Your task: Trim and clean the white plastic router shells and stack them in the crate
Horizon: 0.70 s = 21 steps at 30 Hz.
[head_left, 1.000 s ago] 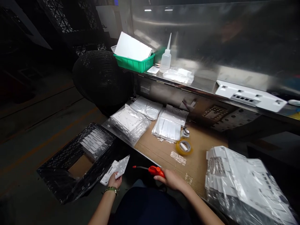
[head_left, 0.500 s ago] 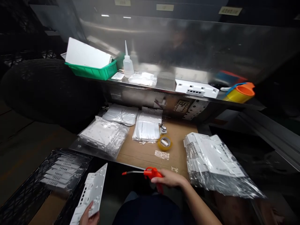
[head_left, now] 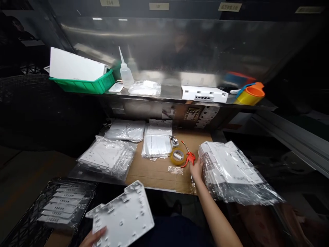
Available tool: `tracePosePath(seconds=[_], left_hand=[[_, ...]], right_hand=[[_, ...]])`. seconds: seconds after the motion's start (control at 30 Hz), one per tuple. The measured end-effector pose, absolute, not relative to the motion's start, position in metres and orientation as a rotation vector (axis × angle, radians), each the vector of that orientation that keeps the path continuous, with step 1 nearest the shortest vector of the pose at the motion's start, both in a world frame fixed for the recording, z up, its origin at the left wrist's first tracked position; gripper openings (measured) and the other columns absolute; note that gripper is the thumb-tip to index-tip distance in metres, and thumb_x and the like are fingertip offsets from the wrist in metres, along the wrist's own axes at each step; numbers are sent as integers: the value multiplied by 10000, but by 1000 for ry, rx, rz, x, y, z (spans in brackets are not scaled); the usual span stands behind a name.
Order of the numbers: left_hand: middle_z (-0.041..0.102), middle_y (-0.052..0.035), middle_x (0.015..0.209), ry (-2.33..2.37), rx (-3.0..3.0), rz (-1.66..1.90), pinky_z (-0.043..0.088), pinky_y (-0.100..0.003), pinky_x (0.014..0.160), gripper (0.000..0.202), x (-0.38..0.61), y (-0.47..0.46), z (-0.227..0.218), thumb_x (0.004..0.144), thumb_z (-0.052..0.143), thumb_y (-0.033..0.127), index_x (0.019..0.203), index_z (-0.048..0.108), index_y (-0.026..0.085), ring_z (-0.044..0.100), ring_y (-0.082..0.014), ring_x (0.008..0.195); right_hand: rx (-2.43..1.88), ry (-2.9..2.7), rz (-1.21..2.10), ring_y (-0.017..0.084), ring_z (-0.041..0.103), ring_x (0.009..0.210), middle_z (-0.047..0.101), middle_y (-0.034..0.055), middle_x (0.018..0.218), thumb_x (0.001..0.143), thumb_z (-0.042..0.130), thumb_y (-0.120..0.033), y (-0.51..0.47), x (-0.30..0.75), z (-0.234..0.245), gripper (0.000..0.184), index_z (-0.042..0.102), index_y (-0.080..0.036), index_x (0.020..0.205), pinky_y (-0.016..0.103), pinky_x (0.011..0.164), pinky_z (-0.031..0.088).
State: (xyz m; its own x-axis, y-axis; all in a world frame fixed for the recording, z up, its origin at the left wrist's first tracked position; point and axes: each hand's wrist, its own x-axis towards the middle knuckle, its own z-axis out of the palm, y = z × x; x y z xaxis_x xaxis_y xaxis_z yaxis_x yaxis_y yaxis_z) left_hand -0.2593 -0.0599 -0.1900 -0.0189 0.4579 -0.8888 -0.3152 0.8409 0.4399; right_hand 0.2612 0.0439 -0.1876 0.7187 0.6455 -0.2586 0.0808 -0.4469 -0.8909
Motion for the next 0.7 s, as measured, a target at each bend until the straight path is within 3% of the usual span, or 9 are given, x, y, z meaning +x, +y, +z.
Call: tracePosePath(seconds=[0.07, 0.17, 0.23, 0.33, 0.47, 0.53, 0.7], left_hand=[[803, -171, 995, 1373, 385, 524, 611, -521, 887, 1178, -231, -19, -173, 462, 991, 384, 1487, 474, 119, 730, -464, 1043], [790, -197, 1005, 1127, 740, 412, 598, -481, 868, 839, -176, 40, -152, 498, 976, 480, 1186, 669, 109, 751, -413, 971], [782, -202, 1006, 1006, 886, 326, 590, -468, 862, 756, -138, 75, -144, 516, 961, 511, 1099, 697, 108, 746, -395, 966], [770, -201, 969, 931, 994, 231, 581, -461, 831, 700, -86, 120, -145, 558, 942, 519, 1061, 715, 89, 739, -385, 943], [743, -171, 899, 940, 1226, 214, 566, -452, 812, 681, -32, 169, -163, 823, 607, 751, 983, 725, 100, 722, -347, 938], [731, -148, 949, 999, 1403, 266, 546, -453, 886, 612, -13, 190, -176, 902, 532, 703, 999, 710, 125, 696, -321, 1003], [632, -117, 1284, 1092, 1873, 366, 404, -543, 1100, 308, 9, 228, -207, 889, 716, 398, 1084, 668, 164, 543, -299, 1262]], right_hand=[[-1863, -661, 811, 423, 241, 1541, 331, 270, 1620, 735, 682, -628, 30, 242, -182, 894, 519, -85, 1427, 554, 1241, 237], [-1699, -795, 1066, 369, 600, 1285, 673, 174, 1326, 660, 794, -661, -2, 215, -170, 722, 704, -186, 1197, 500, 1053, 500], [-1516, -778, 1363, 338, 710, 1090, 757, 143, 1133, 680, 782, -718, -24, 202, -160, 695, 731, -185, 1123, 464, 886, 584], [-1223, -560, 1583, 308, 755, 948, 789, 131, 1000, 765, 729, -737, -48, 196, -144, 658, 728, -165, 1090, 417, 773, 608], [-1150, -273, 1319, 316, 764, 974, 806, 111, 967, 725, 837, -622, -63, 205, -128, 544, 736, -174, 1018, 431, 833, 617], [-1144, -146, 1164, 327, 758, 1022, 810, 106, 998, 702, 864, -593, -70, 211, -124, 527, 740, -186, 1014, 454, 882, 614], [-1051, 61, 815, 313, 718, 1153, 792, 86, 1146, 773, 842, -516, -92, 217, -111, 477, 736, -204, 1119, 468, 1015, 578]])
